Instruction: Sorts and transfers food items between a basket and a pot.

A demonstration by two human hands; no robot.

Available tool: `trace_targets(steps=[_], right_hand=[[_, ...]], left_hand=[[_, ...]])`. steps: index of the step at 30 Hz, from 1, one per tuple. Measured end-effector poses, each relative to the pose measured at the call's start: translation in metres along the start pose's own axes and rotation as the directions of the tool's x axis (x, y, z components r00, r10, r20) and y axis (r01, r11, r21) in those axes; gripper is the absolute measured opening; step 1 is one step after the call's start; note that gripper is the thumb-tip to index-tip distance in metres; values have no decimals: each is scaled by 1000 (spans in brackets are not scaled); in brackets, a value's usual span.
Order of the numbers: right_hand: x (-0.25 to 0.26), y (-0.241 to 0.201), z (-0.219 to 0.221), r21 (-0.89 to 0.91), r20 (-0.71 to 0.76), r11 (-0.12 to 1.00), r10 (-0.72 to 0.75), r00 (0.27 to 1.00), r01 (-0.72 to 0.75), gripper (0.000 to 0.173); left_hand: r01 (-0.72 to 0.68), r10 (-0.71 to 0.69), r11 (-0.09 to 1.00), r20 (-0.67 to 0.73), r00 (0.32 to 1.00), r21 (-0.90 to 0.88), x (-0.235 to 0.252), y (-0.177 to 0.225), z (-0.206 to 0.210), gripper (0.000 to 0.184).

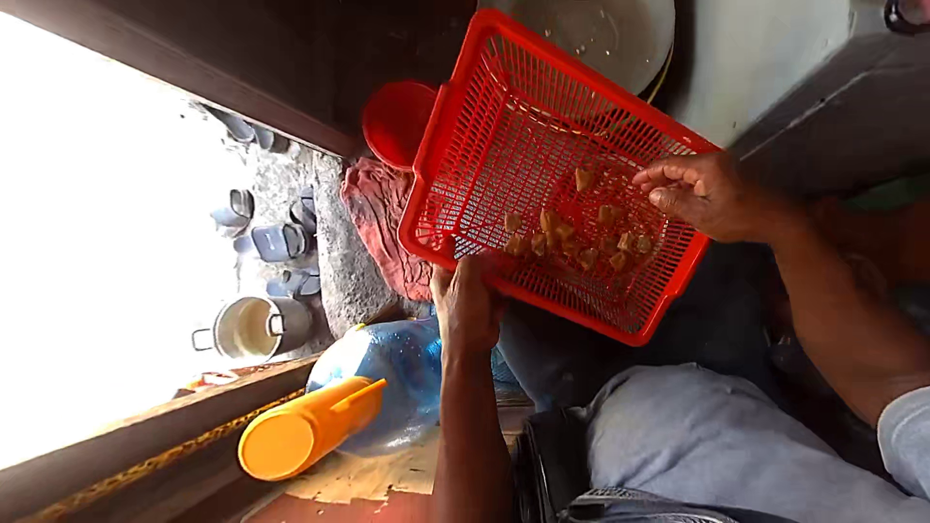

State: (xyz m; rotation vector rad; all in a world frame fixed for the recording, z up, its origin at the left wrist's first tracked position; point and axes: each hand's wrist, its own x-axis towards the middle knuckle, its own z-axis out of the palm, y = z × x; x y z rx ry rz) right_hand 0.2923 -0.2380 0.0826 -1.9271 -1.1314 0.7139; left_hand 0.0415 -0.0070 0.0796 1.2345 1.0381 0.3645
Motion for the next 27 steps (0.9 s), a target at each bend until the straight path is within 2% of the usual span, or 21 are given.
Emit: trace_targets(steps=[2,4,8,10,15,18,20,23,25,27], right_hand=[[-12,1,0,-62,74,995,79,994,-74,31],[-20,0,0,-118,125,987,128,984,-114,27],[-16,-5,-4,-209,180,971,155,971,-116,26],[-6,-4,-4,-236,239,967,149,960,-92,27],[21,-6,-3,-386,358,919,231,904,-82,27],[29,-4,-4,-445,379,890,286,880,-97,27],[30,0,-2,-429,379,890,330,864,-152,27],[28,11,5,-344,364,888,425,829,-305,27],[26,15,7,-257,353,871,488,798,-419,28],[26,16,8,-206,342,853,521,782,-479,28]], left_hand=[[-50,55,996,-57,997,71,-2,-9,8,10],[-80,91,991,-100,991,107,5,-12,15,22],[-77,91,982,-76,993,171,20,-2,23,28],[-38,57,972,-77,995,231,32,4,29,21],[75,-63,954,-50,997,289,58,17,41,20],[50,-40,965,-46,998,256,76,3,51,18],[-14,16,985,-9,1000,170,84,-18,59,26],[-94,107,980,68,992,-175,90,-42,70,25],[-51,114,930,154,982,-364,88,-38,74,26],[28,79,909,237,968,-417,90,-31,74,32]])
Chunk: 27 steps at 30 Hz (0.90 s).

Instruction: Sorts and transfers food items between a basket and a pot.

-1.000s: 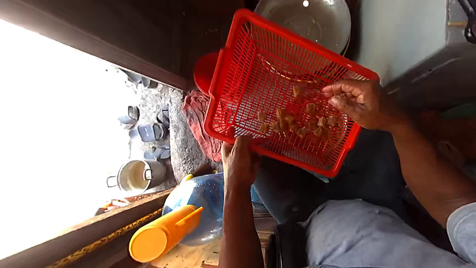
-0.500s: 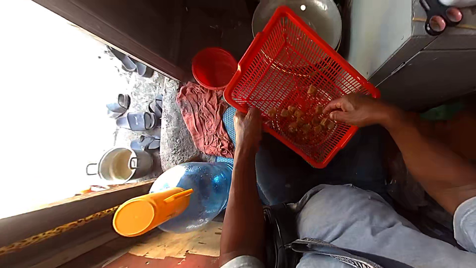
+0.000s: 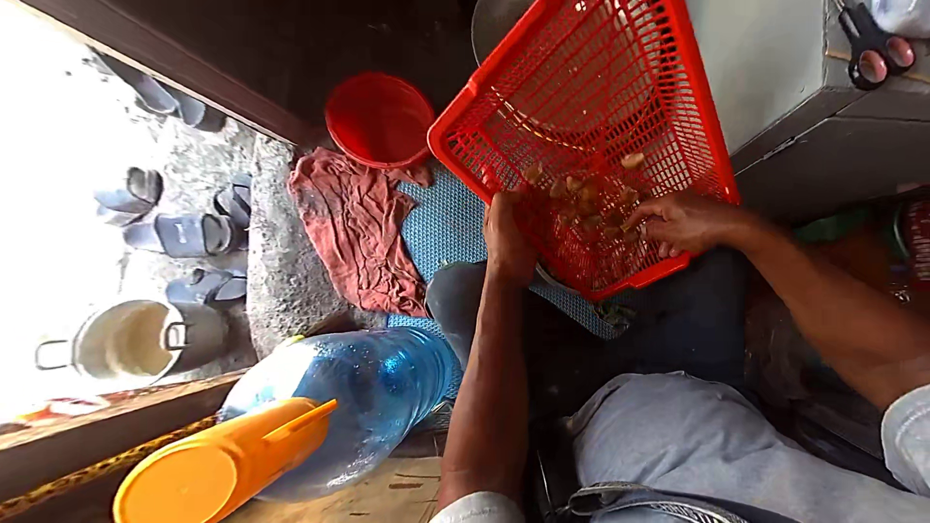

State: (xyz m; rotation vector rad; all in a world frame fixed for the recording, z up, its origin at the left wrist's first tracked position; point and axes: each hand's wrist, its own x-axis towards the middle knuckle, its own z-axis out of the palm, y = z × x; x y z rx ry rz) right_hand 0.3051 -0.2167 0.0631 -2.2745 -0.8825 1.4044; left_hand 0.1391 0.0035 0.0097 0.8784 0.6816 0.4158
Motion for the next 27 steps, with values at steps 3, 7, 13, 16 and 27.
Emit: trace_targets(steps=[3,7,13,16,27], right_hand=[[-3,-3,-2,44,-19,999,9,1000,-8,26],[-3,-5,-2,-4,-72,1000,-11,997,10,26],[2,-11,-5,-124,-133,985,-140,981,123,37],[-1,-18,-12,-224,-114,961,-191,975,162,27],[7,-36,21,-464,72,828,-319,945,315,27]], left_hand=[[40,-43,999,97,994,33,4,6,1,44],[15,-27,998,171,985,68,6,2,-3,53],[29,-48,994,184,982,102,13,6,-11,49],[112,-128,988,162,979,104,14,10,-15,49],[139,-155,986,195,969,94,16,11,-11,48]])
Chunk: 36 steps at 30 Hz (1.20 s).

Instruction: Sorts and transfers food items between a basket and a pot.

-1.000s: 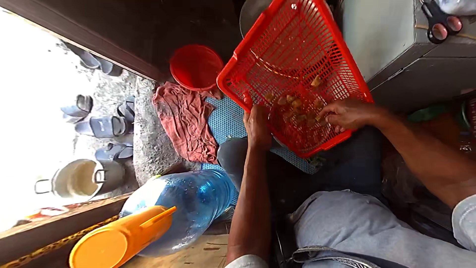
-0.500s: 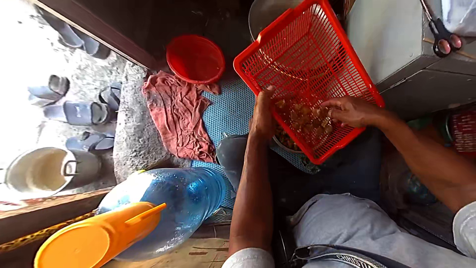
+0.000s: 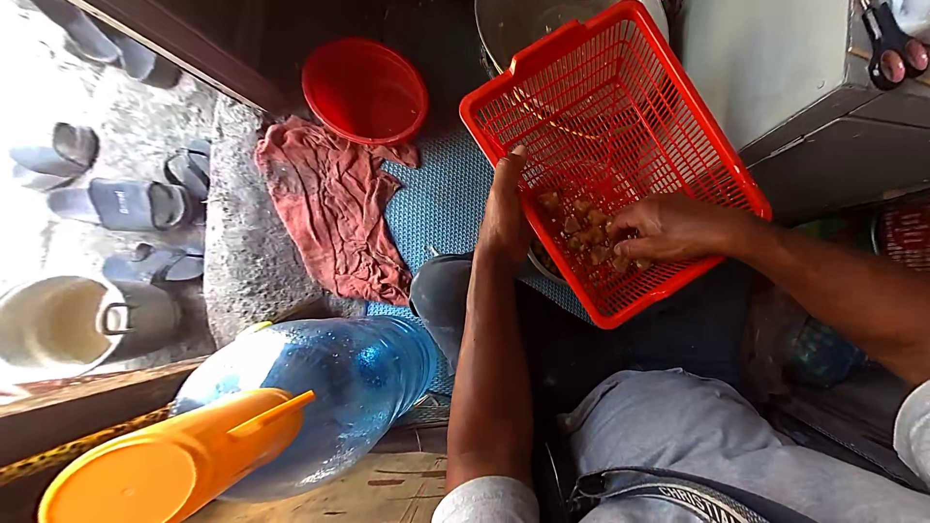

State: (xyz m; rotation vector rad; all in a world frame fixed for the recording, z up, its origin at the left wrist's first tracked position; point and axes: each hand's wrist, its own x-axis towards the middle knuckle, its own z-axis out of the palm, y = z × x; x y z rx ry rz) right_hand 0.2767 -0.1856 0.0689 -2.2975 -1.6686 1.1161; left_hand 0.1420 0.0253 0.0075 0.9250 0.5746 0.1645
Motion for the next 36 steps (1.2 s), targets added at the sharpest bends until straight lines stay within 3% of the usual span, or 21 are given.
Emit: trace_targets(steps=[4,6,10,14,19,24,27,32,36], right_hand=[[2,-16,17,-252,-27,967,30,999,-36,47],[4,-16,24,-288,-14,957,21,1000,-24,43],[1,-4,24,-288,49,957,-21,999,34,28],[-19,23,5,-322,85,946,64,994,-34,18],[-36,52,2,-244,9,969,-21,1000,22,27],[-24,32,8,-200,-189,980,-55,980,16,26],[-3,20,10,-144,-299,985,-131,945,91,26],[26,17,14,-212,-218,958,-240,946,194,40],[29,24,16,-247,-209,959,-192,959,138,32]], left_hand=[[-32,31,999,-19,999,-30,4,1,-2,50],[-42,41,999,-29,999,-20,7,-2,-4,51],[-27,27,1000,-30,999,-2,4,-1,-3,52],[-43,43,999,-11,999,12,3,1,-3,51],[-61,62,997,-21,998,40,4,0,-2,55],[-50,51,997,-14,999,53,5,-1,-1,57],[-54,54,997,3,999,50,5,0,2,55],[-52,53,997,-19,998,50,6,1,5,55],[-49,50,998,-9,999,37,7,-1,4,56]])
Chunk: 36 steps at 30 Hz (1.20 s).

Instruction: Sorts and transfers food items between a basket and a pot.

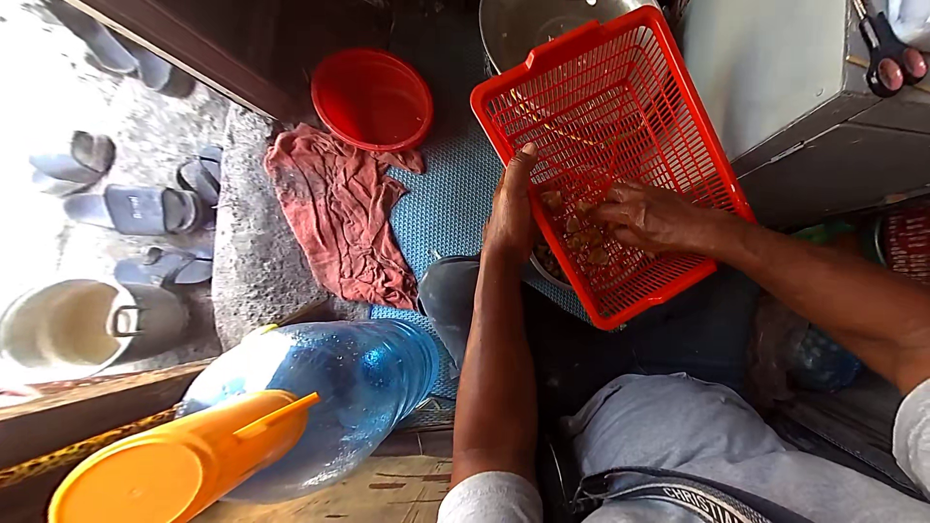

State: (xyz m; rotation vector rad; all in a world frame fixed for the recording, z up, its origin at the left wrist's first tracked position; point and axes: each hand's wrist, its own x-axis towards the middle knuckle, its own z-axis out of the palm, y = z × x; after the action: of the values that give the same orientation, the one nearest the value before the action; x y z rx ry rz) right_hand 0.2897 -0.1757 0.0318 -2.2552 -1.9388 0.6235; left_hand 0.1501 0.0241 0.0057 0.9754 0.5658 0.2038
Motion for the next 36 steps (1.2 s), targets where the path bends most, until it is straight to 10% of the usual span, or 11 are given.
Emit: trace_targets(steps=[22,27,36], right_hand=[[-32,-11,1,48,202,975,-223,954,218,29],[-8,-28,1,99,-37,993,68,997,-64,28],[9,-17,3,35,-17,983,183,983,-182,30]], left_hand=[[9,-9,1000,-18,1000,12,-1,1,-2,57],[-15,15,1000,3,1000,1,0,0,1,55],[-3,3,1000,-18,1000,6,2,-1,-3,58]])
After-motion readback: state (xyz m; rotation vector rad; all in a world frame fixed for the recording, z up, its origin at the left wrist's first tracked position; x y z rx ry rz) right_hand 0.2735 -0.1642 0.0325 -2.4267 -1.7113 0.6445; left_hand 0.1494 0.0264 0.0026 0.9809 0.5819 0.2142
